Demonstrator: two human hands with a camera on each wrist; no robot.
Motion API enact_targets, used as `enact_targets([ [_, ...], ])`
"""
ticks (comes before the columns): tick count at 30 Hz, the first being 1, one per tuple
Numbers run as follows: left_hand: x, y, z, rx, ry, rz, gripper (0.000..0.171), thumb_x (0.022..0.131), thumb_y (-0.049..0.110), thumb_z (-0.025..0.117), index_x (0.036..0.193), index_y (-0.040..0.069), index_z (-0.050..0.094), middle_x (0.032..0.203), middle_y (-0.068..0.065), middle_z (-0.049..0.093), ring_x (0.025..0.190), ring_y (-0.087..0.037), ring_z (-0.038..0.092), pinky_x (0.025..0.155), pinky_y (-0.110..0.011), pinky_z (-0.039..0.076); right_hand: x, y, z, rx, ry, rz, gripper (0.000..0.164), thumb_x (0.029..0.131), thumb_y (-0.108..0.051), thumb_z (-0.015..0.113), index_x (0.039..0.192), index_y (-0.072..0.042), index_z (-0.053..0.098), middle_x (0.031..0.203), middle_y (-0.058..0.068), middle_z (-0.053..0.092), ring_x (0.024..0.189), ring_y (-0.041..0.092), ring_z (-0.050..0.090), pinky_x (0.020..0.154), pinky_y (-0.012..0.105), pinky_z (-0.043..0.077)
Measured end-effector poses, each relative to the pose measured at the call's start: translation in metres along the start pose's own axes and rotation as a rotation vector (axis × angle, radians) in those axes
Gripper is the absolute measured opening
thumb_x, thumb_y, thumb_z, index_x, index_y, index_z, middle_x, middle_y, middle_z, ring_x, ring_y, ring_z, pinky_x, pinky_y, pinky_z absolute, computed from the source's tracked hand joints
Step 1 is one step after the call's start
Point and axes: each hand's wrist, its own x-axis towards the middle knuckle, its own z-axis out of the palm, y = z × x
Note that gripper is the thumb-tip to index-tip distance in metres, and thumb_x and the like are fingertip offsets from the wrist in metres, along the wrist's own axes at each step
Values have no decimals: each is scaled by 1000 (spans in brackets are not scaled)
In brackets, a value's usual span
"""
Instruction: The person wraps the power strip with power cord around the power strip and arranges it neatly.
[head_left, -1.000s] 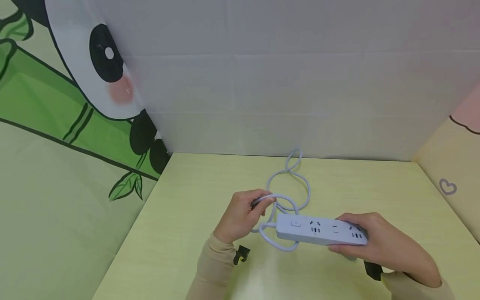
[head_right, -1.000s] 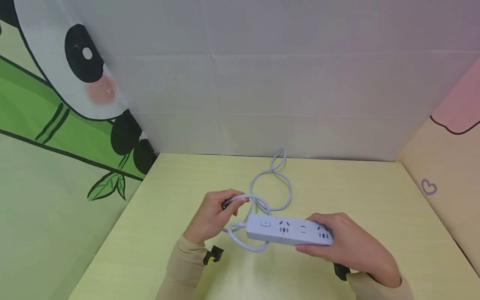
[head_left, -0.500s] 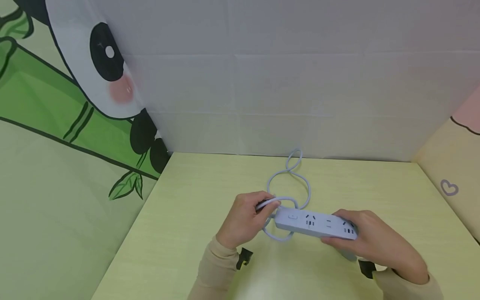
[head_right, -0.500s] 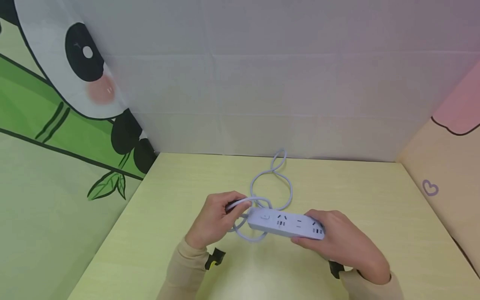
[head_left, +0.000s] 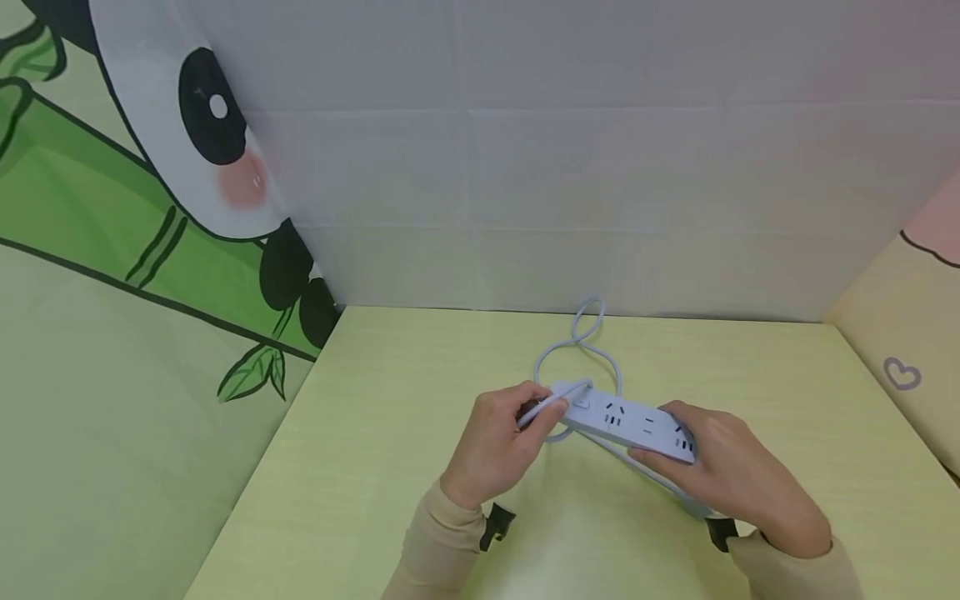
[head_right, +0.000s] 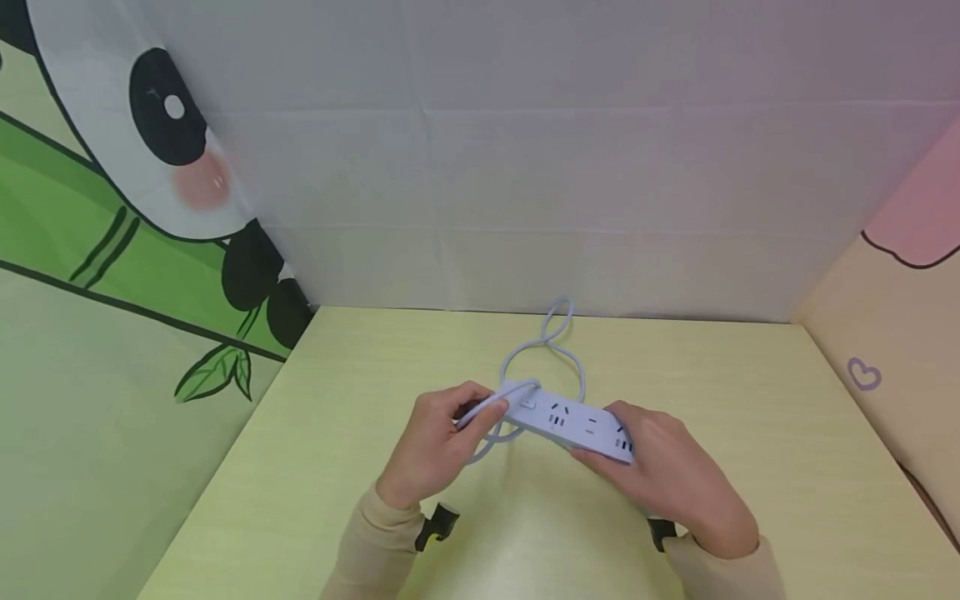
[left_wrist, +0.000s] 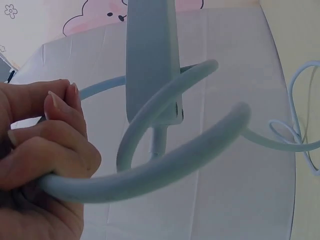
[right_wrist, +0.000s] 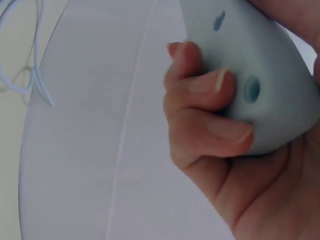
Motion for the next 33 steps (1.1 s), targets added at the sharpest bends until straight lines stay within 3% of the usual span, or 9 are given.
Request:
enact_targets([
  [5, 0, 1, -2, -46, 25, -3, 16, 93, 27, 60, 89, 13, 66, 62, 6, 49, 49, -4, 40, 43, -18, 33, 1, -2, 5, -16, 20, 31, 40, 75, -47, 76, 92, -15, 63, 73, -11, 60, 57, -1, 47, 50, 18, 40],
  [10, 0, 1, -4, -68, 35, -15, 16, 93, 27, 60, 89, 12, 66, 67, 4, 57, 50, -5, 43, 43, -19, 37, 1, -5, 5, -52, 41, 31, 39, 69, -44, 81, 86, -14, 63, 72, -10, 60, 57, 1, 47, 50, 19, 40],
  [14, 0, 3, -5, -71, 31, -28, 16, 93, 27, 60, 89, 13, 66, 69, 4, 60, 51, -5, 44, 45, -19, 39, 2, -5, 3, -93, 33, 55, 35, 66, -32, 84, 86, -12, 62, 72, -7, 61, 58, 4, 48, 51, 21, 40],
  [21, 0, 5, -3, -94, 33, -25, 17, 93, 28, 60, 90, 12, 67, 70, 3, 60, 54, -5, 45, 47, -20, 40, 5, -6, 1, -117, 5, 104, 26, 63, -14, 76, 82, -11, 58, 69, -6, 57, 56, 8, 45, 51, 23, 36],
  [30, -1, 11, 0, -147, 0, -23, 16, 93, 27, 61, 91, 12, 67, 72, 0, 63, 60, -6, 50, 46, -20, 43, 4, -3, 4, -151, 66, 72, 26, 61, -10, 74, 78, -9, 54, 62, -6, 53, 51, 8, 42, 47, 22, 34],
  [33, -2, 13, -1, -169, -10, -35, 16, 93, 28, 61, 92, 13, 67, 70, 3, 61, 54, -5, 50, 41, -21, 43, 4, -2, 5, -154, 71, 61, 26, 60, -10, 73, 78, -9, 54, 61, -6, 52, 50, 7, 41, 46, 22, 33],
])
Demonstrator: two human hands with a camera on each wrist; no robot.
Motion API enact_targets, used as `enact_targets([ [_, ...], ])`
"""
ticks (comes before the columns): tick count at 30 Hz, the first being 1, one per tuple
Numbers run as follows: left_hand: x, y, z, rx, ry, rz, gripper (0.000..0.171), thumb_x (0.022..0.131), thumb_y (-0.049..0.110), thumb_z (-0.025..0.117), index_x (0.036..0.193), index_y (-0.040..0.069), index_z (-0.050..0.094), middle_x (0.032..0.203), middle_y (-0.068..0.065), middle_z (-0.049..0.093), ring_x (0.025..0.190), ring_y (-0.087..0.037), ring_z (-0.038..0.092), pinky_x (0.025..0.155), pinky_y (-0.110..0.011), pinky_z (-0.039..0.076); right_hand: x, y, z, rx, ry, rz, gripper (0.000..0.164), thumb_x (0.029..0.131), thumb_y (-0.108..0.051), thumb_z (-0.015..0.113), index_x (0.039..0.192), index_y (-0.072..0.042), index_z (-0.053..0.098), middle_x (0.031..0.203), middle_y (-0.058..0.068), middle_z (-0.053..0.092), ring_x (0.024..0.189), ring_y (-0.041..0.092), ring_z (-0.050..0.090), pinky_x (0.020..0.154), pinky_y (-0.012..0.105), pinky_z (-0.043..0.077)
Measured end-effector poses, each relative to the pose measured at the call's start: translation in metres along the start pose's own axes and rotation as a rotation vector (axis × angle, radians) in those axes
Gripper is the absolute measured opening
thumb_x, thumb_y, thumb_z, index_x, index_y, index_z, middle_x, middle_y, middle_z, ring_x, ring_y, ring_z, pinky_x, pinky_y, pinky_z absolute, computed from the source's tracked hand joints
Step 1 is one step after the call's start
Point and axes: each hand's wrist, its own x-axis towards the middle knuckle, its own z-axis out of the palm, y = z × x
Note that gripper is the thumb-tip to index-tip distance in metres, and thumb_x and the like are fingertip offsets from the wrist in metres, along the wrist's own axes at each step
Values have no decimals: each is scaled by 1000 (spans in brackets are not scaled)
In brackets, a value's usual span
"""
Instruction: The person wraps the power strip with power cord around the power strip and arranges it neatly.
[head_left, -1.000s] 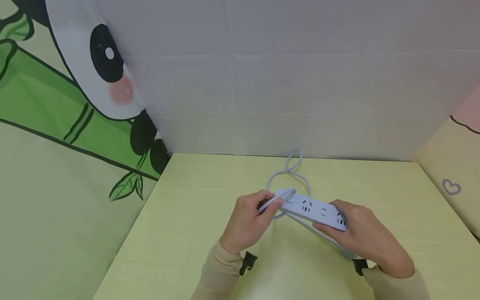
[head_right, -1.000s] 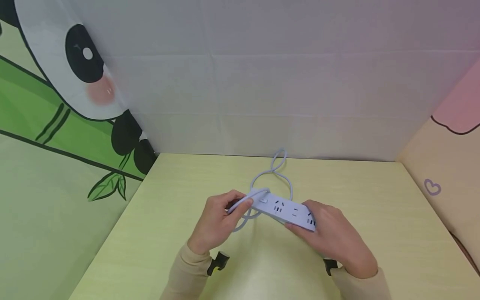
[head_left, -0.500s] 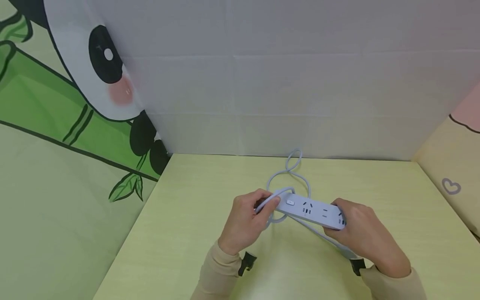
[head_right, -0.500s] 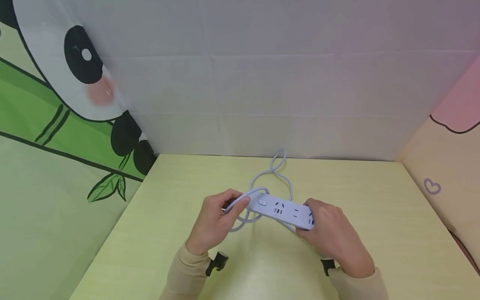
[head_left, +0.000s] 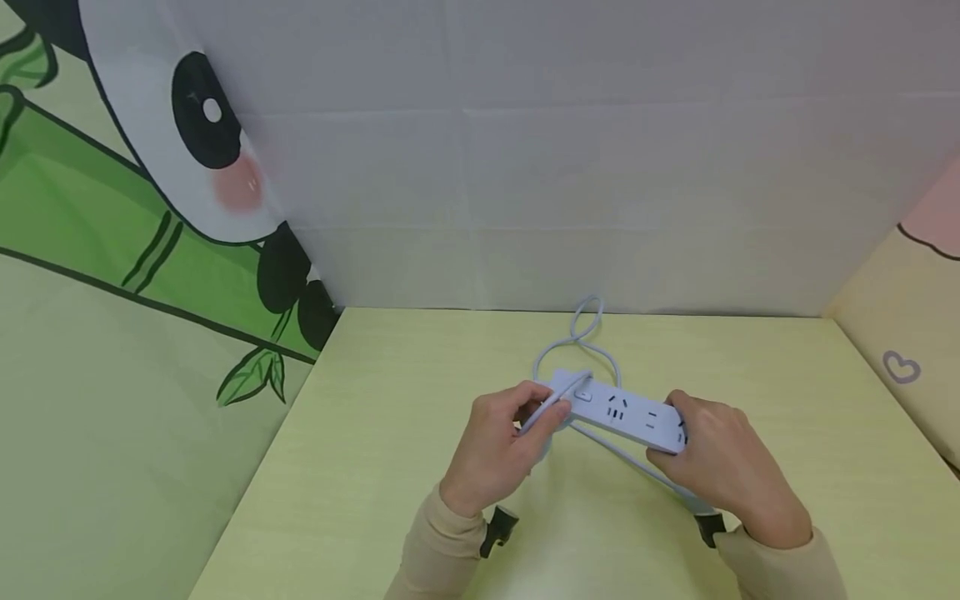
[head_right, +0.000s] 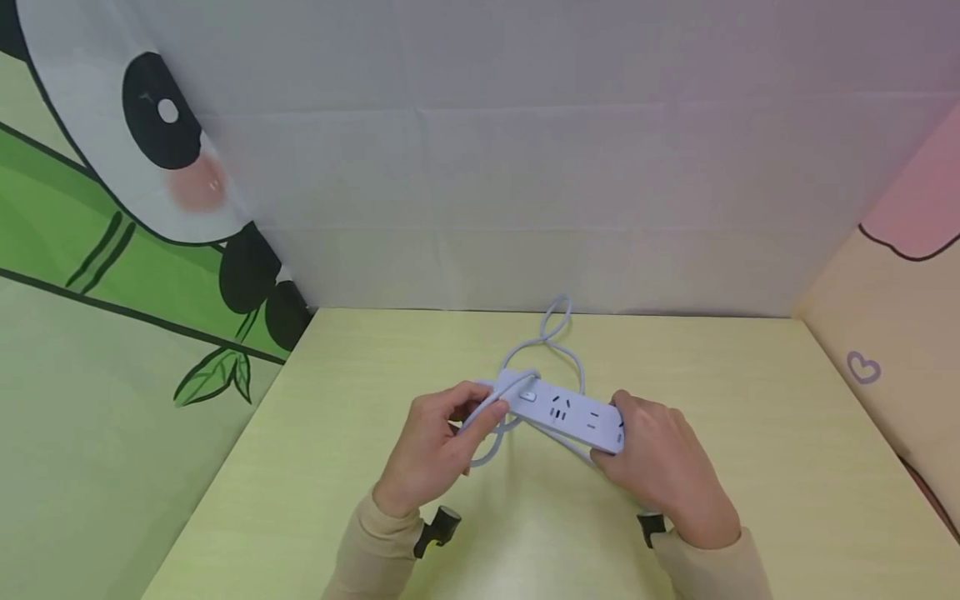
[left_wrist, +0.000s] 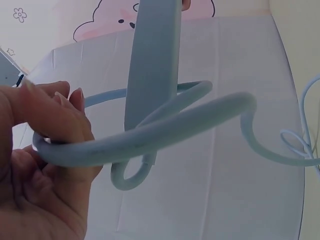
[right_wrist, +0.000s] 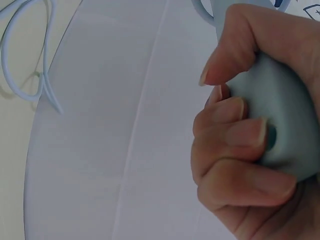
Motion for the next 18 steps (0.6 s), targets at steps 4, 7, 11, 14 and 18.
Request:
enact_targets([
  [4, -1, 2, 0, -49, -18, -28, 17, 93, 29, 60, 95, 13, 66, 69, 1, 60, 49, -6, 50, 36, -23, 44, 1, 2, 1, 13, 21, -6, 27, 60, -12, 74, 79, -9, 56, 63, -5, 55, 51, 6, 42, 46, 21, 34],
  [7, -1, 2, -1, -62, -12, -45, 18, 93, 30, 60, 94, 13, 65, 71, 0, 61, 51, -8, 53, 37, -24, 47, 2, 2, 0, 52, 31, 16, 28, 61, -12, 76, 82, -10, 58, 67, -3, 60, 54, 7, 46, 48, 22, 36],
  [11, -2, 0, -2, -59, 23, -48, 19, 94, 30, 58, 95, 12, 66, 72, -1, 61, 55, -8, 56, 40, -25, 49, 2, 0, -2, 103, 29, 50, 30, 61, -11, 76, 87, -11, 61, 73, -1, 63, 59, 8, 49, 51, 22, 39],
  [14, -1, -2, -3, -44, 55, -16, 19, 94, 28, 58, 96, 10, 66, 72, -2, 62, 56, -6, 57, 41, -23, 49, 1, 0, -5, 147, 30, 41, 33, 64, -12, 78, 92, -12, 62, 79, -3, 64, 62, 8, 52, 53, 22, 42],
  [18, 0, -2, -4, -8, 99, 30, 18, 94, 26, 58, 94, 10, 65, 68, -4, 59, 51, -4, 55, 41, -20, 48, -1, 1, -9, 228, 19, -16, 41, 70, -23, 83, 103, -13, 62, 89, -6, 65, 70, 6, 55, 59, 23, 46],
])
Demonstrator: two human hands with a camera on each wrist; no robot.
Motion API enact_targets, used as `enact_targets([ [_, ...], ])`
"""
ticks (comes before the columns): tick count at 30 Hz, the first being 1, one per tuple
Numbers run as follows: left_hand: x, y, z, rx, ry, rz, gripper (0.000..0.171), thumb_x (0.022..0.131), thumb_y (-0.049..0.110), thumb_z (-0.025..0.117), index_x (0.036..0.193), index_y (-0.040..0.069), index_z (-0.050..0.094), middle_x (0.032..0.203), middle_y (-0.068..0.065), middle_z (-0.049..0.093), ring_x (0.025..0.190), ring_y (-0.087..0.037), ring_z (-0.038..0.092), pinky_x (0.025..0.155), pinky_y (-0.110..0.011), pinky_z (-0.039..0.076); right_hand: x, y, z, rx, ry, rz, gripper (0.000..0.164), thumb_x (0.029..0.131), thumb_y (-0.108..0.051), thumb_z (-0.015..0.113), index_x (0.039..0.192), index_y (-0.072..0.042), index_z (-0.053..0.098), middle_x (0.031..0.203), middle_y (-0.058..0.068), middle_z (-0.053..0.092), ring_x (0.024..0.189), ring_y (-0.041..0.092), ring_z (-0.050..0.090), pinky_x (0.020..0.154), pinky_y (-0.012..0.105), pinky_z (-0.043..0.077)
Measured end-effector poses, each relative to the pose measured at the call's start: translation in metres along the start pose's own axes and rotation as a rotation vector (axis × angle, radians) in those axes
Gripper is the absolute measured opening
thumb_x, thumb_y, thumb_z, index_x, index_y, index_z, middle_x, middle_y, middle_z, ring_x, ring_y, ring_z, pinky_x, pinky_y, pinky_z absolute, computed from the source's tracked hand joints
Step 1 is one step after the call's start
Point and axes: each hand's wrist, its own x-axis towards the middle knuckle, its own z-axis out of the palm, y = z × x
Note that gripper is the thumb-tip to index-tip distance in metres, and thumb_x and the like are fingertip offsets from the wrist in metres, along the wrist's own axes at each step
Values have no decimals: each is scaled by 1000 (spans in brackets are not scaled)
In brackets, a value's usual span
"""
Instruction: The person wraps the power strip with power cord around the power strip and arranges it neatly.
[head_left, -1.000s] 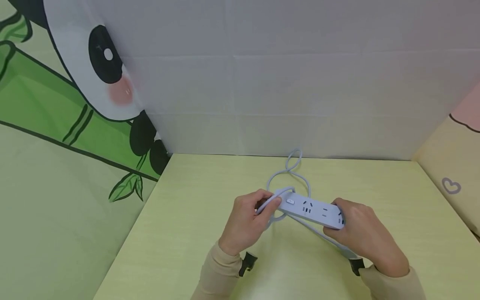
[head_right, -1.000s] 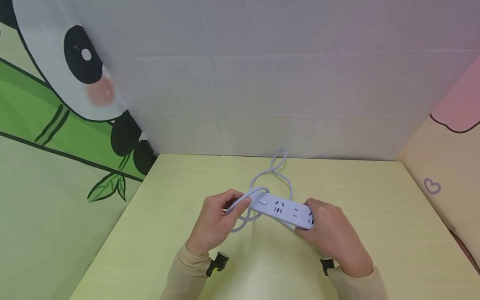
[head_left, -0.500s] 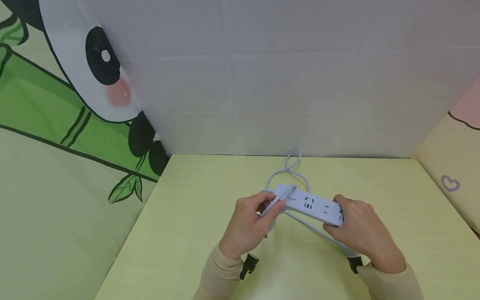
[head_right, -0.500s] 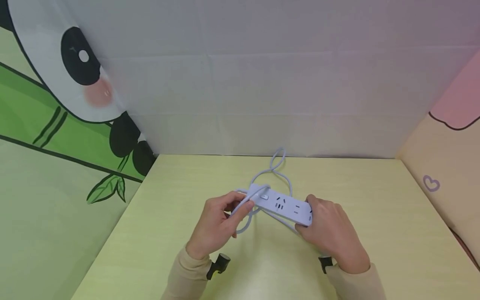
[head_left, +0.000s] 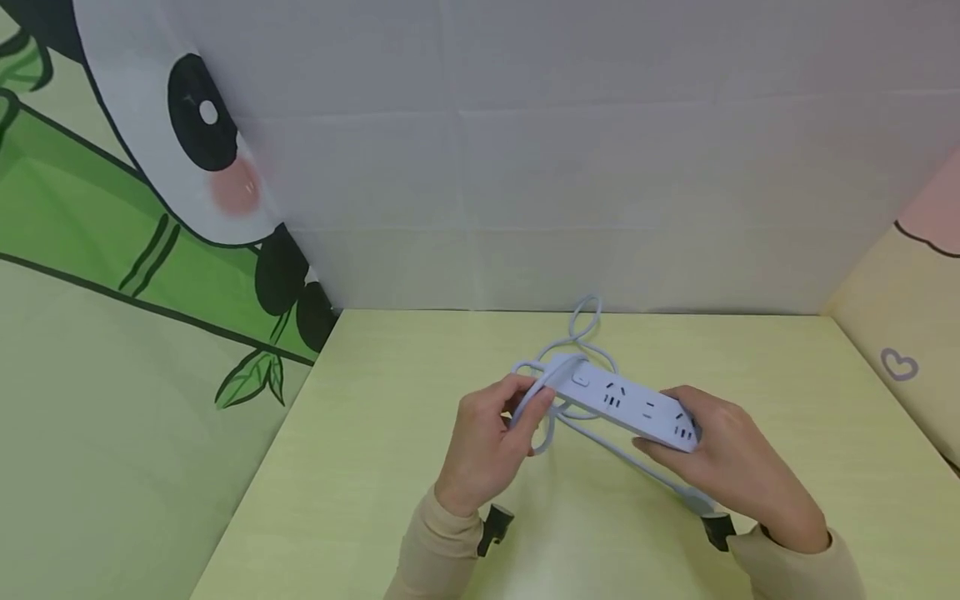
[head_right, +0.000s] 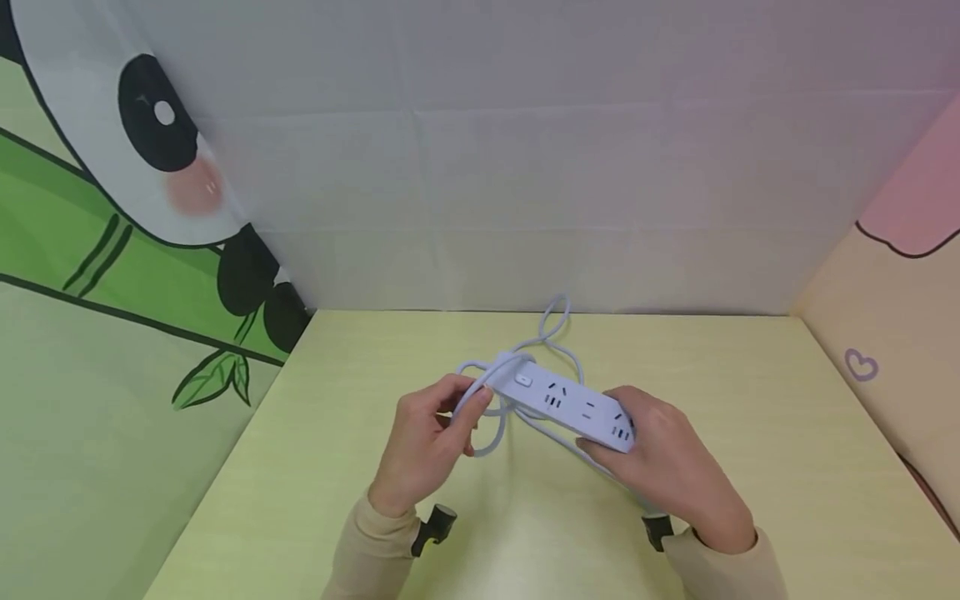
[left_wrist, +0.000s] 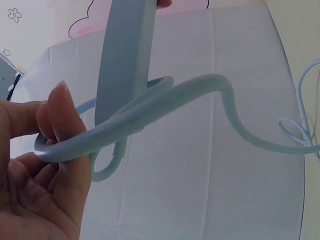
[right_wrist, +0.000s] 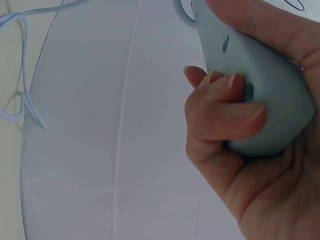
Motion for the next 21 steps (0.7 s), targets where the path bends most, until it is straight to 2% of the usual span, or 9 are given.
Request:
enact_targets([
  [4, 1, 1, -1, 19, 21, 17, 18, 94, 26, 59, 93, 9, 65, 65, -4, 56, 48, -3, 53, 40, -19, 47, -1, 0, -1, 61, -14, -42, 44, 75, -30, 81, 110, -13, 61, 94, -9, 64, 74, 3, 56, 62, 22, 47],
  [9, 0, 2, 1, -23, 12, -1, 17, 94, 25, 59, 95, 9, 65, 66, -5, 57, 50, -9, 54, 40, -21, 48, 0, 1, 1, 92, 23, -64, 40, 74, -27, 81, 108, -16, 63, 91, -11, 64, 71, 3, 56, 61, 21, 47],
  [15, -1, 2, 4, -62, -7, -3, 16, 94, 22, 59, 96, 8, 65, 67, -6, 58, 50, -10, 55, 40, -22, 49, 2, 3, 4, 52, 94, -61, 38, 68, -26, 85, 99, -15, 66, 84, -10, 66, 65, 1, 56, 56, 16, 45],
  [21, -1, 2, 4, -69, -13, 5, 18, 95, 22, 58, 96, 5, 65, 67, -8, 56, 54, -7, 55, 41, -23, 50, 2, 3, 3, 48, 94, -48, 38, 69, -30, 84, 99, -16, 67, 85, -10, 67, 66, 1, 57, 55, 15, 44],
])
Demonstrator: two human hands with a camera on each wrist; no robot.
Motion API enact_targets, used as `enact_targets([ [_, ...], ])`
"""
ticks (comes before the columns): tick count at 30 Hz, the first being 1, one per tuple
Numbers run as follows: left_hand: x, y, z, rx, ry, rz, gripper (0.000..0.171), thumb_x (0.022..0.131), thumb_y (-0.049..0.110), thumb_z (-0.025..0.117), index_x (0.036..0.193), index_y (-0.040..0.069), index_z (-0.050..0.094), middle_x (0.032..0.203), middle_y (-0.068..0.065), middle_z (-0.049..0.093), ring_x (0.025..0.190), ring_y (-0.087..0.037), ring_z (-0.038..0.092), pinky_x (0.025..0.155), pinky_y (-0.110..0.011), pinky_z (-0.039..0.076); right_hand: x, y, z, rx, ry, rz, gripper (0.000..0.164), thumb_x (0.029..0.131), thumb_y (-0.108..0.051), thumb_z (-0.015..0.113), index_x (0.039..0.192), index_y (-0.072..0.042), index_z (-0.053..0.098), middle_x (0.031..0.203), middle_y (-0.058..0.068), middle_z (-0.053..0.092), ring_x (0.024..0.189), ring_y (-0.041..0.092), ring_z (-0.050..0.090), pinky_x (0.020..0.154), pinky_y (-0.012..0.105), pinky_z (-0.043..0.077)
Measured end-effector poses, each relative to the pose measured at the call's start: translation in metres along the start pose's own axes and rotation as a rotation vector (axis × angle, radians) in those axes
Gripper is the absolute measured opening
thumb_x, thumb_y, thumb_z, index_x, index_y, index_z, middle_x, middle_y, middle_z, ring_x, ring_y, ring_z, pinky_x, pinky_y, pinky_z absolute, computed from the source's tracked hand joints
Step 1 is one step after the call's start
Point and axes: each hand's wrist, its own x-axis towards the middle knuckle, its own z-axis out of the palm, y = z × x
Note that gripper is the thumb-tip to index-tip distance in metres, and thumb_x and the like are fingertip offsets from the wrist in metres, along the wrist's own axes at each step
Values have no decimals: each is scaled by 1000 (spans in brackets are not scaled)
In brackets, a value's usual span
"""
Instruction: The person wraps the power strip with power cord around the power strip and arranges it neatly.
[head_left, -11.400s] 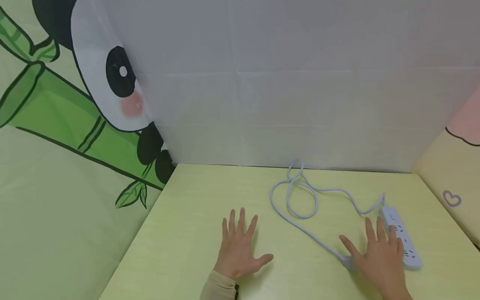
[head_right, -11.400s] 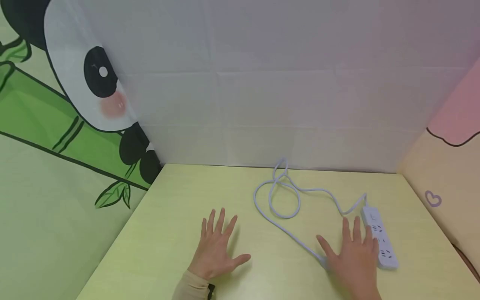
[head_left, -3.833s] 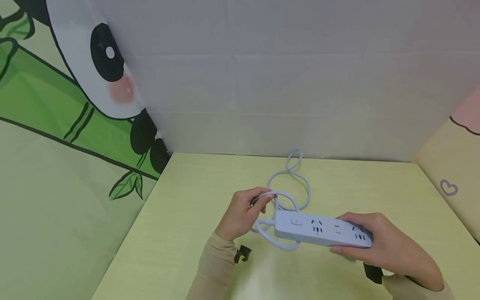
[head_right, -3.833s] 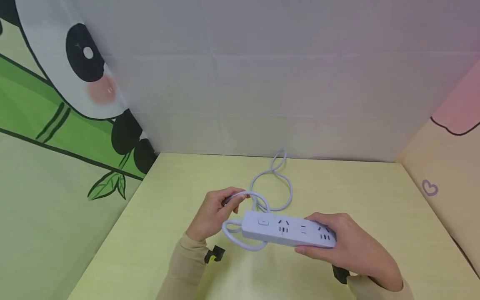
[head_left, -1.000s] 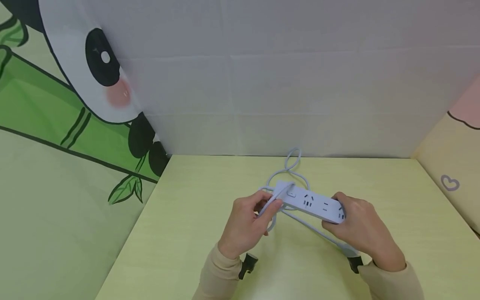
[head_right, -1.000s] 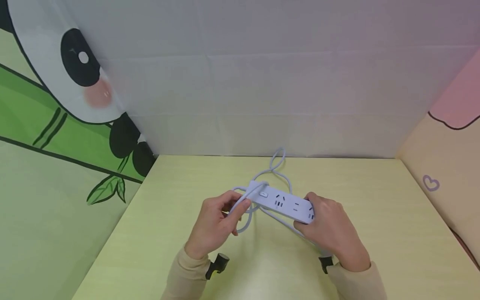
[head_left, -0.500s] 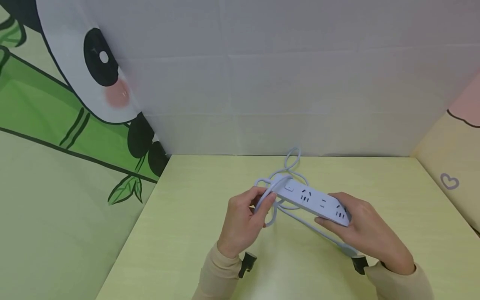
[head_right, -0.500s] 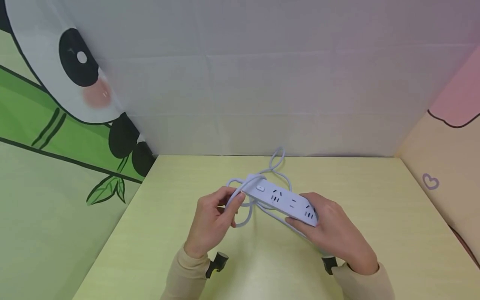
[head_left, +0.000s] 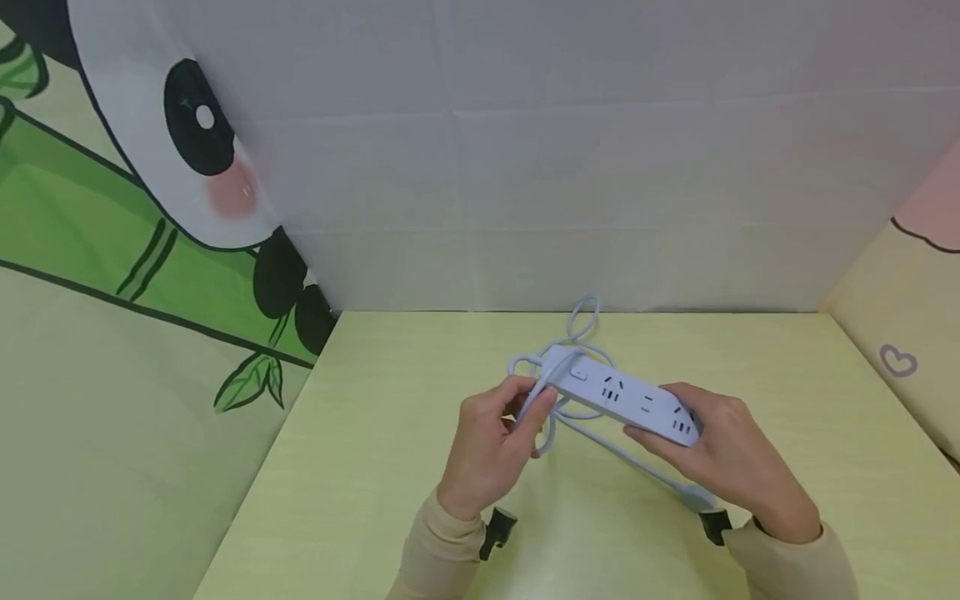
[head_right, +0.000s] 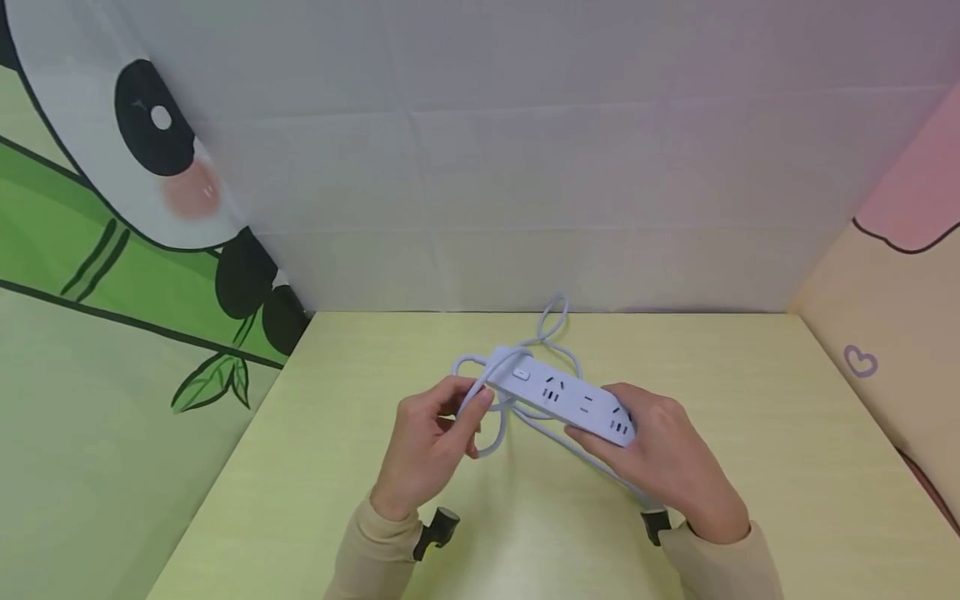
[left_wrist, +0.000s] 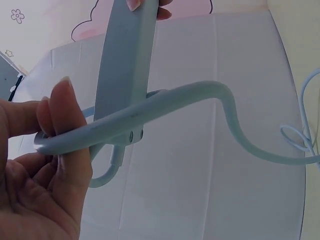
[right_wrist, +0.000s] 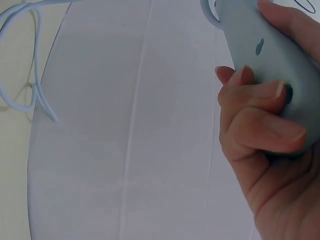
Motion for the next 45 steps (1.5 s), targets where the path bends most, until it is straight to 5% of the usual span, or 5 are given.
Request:
enact_targets([
  [7, -1, 4, 3, -36, -27, -71, 18, 94, 23, 59, 90, 7, 64, 66, -7, 56, 54, -12, 57, 44, -28, 51, 0, 0, 1, -9, 28, -18, 37, 68, -28, 85, 98, -15, 67, 80, -10, 67, 60, -1, 55, 52, 13, 41],
  [15, 1, 30, 2, -44, -78, 10, 13, 95, 10, 56, 84, 4, 60, 56, -10, 55, 45, -16, 52, 40, -21, 46, 1, 2, -1, -36, 46, -20, 37, 68, -27, 84, 97, -11, 67, 77, -6, 66, 57, 1, 52, 48, 14, 40],
  [26, -2, 2, 7, -106, -186, -28, 22, 99, 21, 51, 83, 10, 63, 52, 0, 56, 45, -6, 52, 40, -21, 39, 1, 6, -8, -26, 79, -28, 37, 70, -23, 84, 100, -13, 66, 78, -6, 66, 57, 1, 52, 48, 15, 40],
  [45, -5, 7, -2, -115, -380, -65, 27, 99, 28, 49, 80, 13, 60, 48, 3, 49, 42, -5, 47, 39, -22, 32, 0, 12, -17, -38, 118, -27, 35, 66, -20, 86, 94, -15, 65, 73, -7, 63, 55, 2, 50, 47, 14, 37],
])
